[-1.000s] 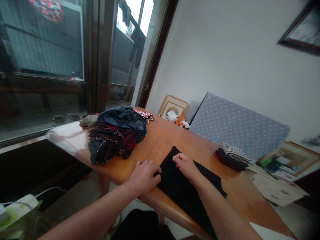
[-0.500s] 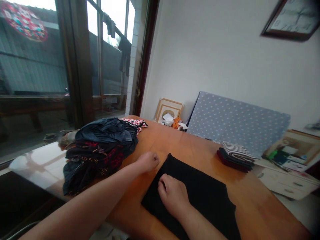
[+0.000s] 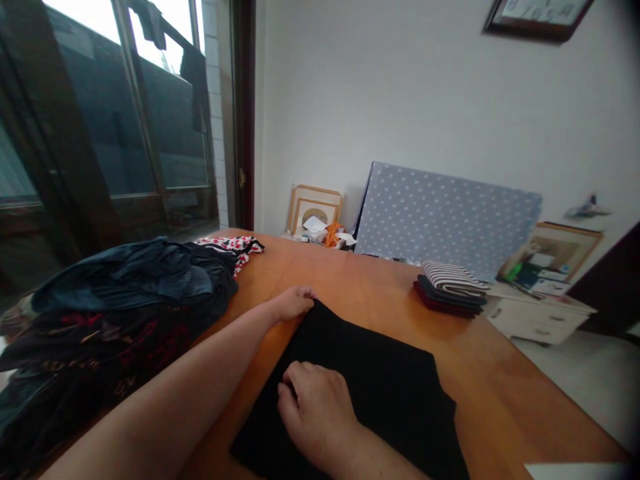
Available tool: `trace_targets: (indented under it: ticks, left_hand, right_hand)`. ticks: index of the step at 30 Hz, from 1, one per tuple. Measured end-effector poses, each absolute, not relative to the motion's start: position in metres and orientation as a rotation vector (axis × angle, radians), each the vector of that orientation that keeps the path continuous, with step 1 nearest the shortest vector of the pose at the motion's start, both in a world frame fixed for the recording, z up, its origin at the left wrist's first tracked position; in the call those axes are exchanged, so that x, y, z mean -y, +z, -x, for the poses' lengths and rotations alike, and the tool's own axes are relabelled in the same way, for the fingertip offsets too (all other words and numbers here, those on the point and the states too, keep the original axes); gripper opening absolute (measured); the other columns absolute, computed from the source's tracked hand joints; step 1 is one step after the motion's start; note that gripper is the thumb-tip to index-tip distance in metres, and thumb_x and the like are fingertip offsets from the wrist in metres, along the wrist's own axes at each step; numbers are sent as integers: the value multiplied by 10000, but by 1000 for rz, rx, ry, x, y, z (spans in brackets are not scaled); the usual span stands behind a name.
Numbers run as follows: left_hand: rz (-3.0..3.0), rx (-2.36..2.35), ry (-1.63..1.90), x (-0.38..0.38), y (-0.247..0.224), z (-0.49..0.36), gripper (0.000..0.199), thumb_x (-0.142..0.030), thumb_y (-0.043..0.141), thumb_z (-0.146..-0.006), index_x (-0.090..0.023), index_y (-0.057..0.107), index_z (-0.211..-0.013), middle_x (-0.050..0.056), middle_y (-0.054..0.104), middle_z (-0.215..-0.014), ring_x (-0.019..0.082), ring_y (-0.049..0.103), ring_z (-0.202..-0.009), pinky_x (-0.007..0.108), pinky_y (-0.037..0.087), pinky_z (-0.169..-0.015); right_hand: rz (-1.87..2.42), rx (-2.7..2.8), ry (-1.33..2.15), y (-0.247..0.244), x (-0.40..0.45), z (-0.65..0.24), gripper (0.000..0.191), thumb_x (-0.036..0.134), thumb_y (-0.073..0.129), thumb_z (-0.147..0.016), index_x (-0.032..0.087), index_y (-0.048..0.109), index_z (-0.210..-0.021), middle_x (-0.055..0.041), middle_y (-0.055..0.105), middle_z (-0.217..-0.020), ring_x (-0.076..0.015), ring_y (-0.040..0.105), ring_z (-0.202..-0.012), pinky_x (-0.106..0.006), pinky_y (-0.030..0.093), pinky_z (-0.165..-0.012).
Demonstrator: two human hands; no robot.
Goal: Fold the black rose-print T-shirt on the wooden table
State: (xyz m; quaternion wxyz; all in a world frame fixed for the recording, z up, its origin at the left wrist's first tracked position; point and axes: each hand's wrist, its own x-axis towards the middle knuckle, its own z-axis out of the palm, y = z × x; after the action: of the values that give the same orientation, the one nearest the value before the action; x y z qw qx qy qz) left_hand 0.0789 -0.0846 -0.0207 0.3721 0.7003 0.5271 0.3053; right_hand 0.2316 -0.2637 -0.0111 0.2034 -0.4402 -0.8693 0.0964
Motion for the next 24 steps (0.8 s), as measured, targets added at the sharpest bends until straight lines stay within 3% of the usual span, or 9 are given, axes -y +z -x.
trace_targets:
  ticks: [5, 9, 18, 24]
  left_hand:
    - [-1704, -1148, 774, 91, -16, -85, 246, -126, 518, -681, -166, 641, -891, 8, 703, -773, 134, 645, -679, 215, 485, -603]
    - [-1607, -1028, 705, 92, -15, -85, 256, -114, 568, -624, -150, 661, -860, 32, 733, -811, 166, 682, -744, 264, 535, -679]
    - [-1656, -1230, 797, 90, -20, -86, 201, -158, 509, -702, -164, 683, -801, 24, 715, -799, 155, 635, -734, 249, 502, -685]
    - [-1687, -1360, 837, 90, -17, -85, 266, -355, 494, -817, -147, 660, -809, 9, 640, -738, 146, 571, -686, 243, 462, -644]
  right_hand:
    - [1229, 2433, 279, -11, 263, -233, 138, 306, 493, -926, 245, 609, -883, 8, 696, -850, -175, 637, -766, -307, 351, -645]
    - [1237, 2427, 280, -10, 263, -233, 132, 300, 501, -919, 243, 611, -876, 2, 695, -841, -180, 639, -765, -308, 354, -641]
    - [1242, 2430, 286, -9, 263, -234, 128, 301, 505, -918, 242, 608, -869, 4, 697, -841, -178, 643, -763, -308, 362, -640]
    - [1235, 2433, 289, -9, 262, -233, 134, 295, 507, -918, 233, 616, -873, -6, 696, -841, -177, 642, -768, -303, 372, -652]
